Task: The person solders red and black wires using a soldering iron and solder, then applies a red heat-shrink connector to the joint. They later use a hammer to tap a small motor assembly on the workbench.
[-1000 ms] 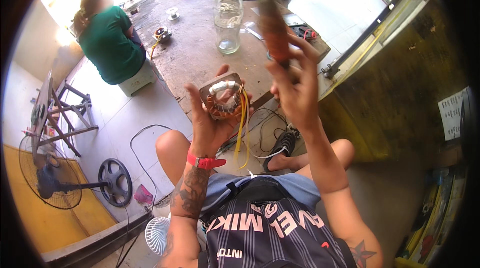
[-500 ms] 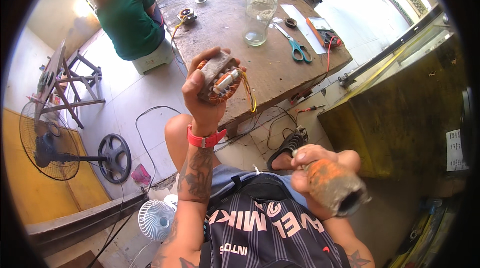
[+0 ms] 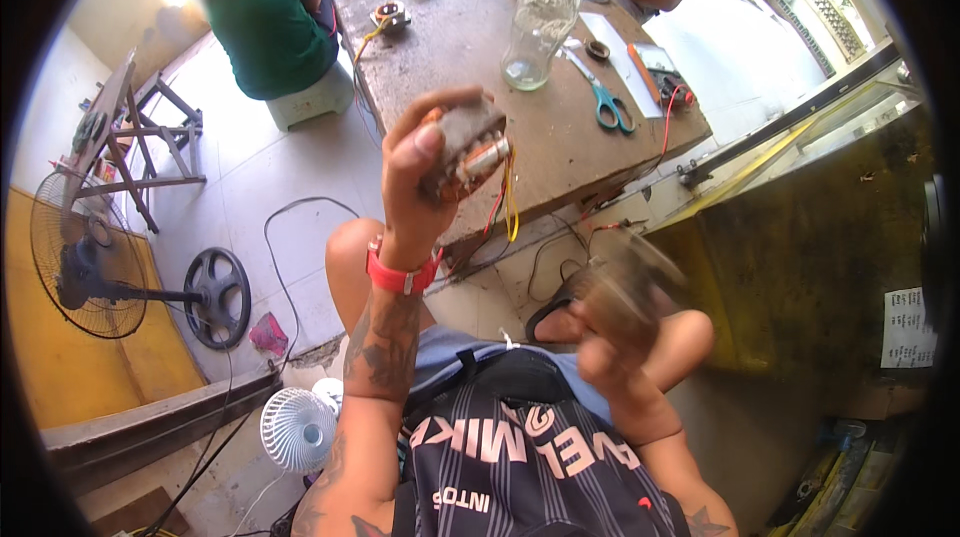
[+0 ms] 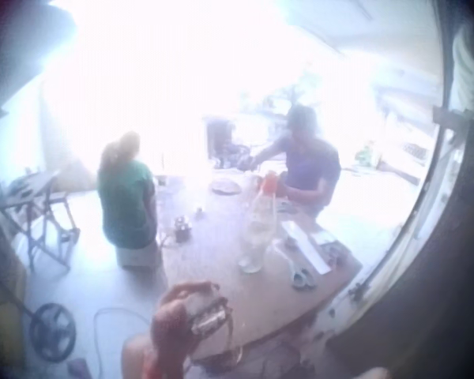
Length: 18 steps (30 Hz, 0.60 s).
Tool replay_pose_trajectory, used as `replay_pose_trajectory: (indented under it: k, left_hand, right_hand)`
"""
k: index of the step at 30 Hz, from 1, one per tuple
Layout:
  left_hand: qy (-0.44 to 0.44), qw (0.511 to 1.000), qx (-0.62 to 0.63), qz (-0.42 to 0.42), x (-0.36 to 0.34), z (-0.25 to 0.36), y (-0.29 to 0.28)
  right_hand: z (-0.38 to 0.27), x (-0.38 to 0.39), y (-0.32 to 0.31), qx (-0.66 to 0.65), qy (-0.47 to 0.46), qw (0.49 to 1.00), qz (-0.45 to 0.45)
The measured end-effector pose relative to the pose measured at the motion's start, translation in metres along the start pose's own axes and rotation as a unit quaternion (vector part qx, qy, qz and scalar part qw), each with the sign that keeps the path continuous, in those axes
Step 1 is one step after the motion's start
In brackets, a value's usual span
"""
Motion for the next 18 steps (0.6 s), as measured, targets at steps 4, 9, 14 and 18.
replay_pose_trajectory:
  k: [4, 9, 14, 18]
  left_hand:
    - [-0.017, 1.0, 0.019, 0.017, -0.003, -0.001, -0.001]
    - [-0.097, 0.968, 0.229, 0.025, 0.0, -0.002, 0.001]
    - [-0.047, 0.976, 0.21, 0.033, 0.008, 0.001, -0.005]
    - [-0.036, 0.987, 0.155, 0.031, 0.01, -0.01, -0.015]
  right_hand:
    - [0.02, -0.013, 0.012, 0.274, -0.009, 0.951, -0.139]
    - [0.023, -0.01, -0.002, 0.158, 0.033, 0.986, -0.05]
    - [0.035, 0.009, -0.007, 0.136, 0.048, 0.99, 0.0]
    - [0.026, 0.014, 0.001, 0.225, 0.004, 0.972, -0.069]
Point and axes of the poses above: each hand's wrist, its own x-axis away from the middle knuckle, its own y-axis out of the palm, z = x × y, the point moved 4 cm from there along -x, towards the middle knuckle, and after that the axes turned 5 degrees about z, right-handed, at the moved point
